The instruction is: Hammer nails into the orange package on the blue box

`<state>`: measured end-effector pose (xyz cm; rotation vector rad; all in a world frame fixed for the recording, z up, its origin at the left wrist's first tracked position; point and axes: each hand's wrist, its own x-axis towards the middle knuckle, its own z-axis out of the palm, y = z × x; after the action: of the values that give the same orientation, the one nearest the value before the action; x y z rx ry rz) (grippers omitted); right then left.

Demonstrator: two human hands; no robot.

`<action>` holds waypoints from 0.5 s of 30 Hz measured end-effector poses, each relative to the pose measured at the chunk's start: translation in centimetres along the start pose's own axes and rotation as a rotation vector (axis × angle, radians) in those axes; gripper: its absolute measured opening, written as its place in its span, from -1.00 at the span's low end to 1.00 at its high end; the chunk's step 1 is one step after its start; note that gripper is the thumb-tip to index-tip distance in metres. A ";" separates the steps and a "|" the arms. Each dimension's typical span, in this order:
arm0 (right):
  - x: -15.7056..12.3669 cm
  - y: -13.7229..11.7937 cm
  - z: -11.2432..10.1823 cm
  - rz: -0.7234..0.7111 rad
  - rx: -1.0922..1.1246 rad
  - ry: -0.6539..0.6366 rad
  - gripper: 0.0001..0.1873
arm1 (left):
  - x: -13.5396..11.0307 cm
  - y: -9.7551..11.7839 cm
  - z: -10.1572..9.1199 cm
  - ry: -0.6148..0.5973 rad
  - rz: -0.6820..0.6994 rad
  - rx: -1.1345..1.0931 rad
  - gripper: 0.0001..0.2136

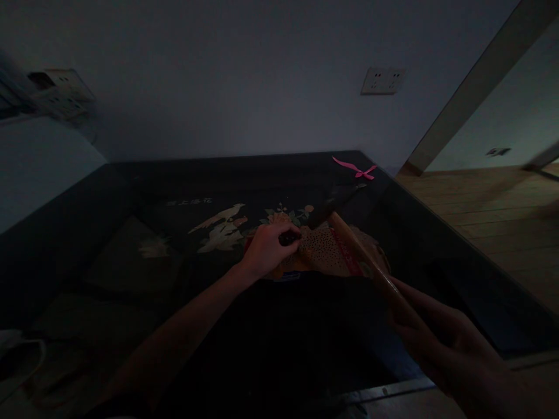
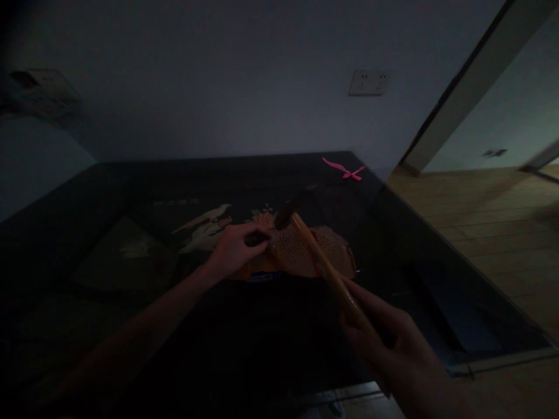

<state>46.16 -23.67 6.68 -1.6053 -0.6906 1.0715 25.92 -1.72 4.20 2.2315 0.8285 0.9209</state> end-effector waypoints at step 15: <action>-0.8 -1.9 -0.4 -0.104 -0.308 -0.044 -0.37 | 0.0 -0.3 0.1 -0.027 -0.086 0.009 -0.90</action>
<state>46.28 -23.94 8.77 -1.7875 -0.9969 0.9606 25.90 -1.56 3.95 2.1927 0.9102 0.8458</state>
